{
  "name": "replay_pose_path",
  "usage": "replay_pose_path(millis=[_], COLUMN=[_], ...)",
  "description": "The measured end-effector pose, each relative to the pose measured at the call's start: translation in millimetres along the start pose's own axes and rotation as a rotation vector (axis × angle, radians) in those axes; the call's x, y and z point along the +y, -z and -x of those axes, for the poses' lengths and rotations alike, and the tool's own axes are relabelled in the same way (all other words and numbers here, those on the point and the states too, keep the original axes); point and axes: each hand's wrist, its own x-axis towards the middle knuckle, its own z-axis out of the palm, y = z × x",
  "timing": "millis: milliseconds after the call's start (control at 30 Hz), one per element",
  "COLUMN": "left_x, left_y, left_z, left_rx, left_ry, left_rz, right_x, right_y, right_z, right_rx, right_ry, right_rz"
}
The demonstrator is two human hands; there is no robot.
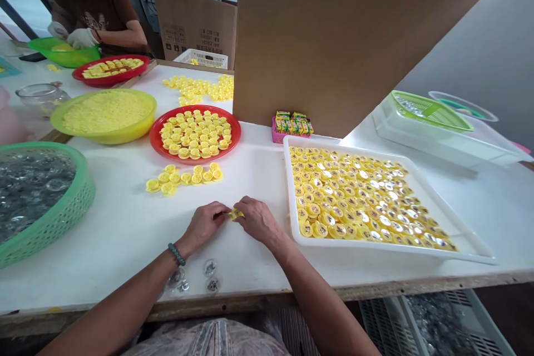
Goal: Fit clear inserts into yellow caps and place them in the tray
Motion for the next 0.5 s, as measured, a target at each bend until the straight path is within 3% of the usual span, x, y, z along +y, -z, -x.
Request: replay_pose_path(millis=[300, 500], left_x=[-4, -3], left_y=[-3.6, -4.1], left_z=[-1, -2], left_rx=[0.016, 0.017], left_ry=[-0.022, -0.003], left_rz=[-0.008, -0.002], right_x=[2, 8], right_y=[-1, -2], right_z=[-10, -9], right_rx=[-0.082, -0.074], right_ry=[0.054, 0.072], right_rz=[0.083, 0.000])
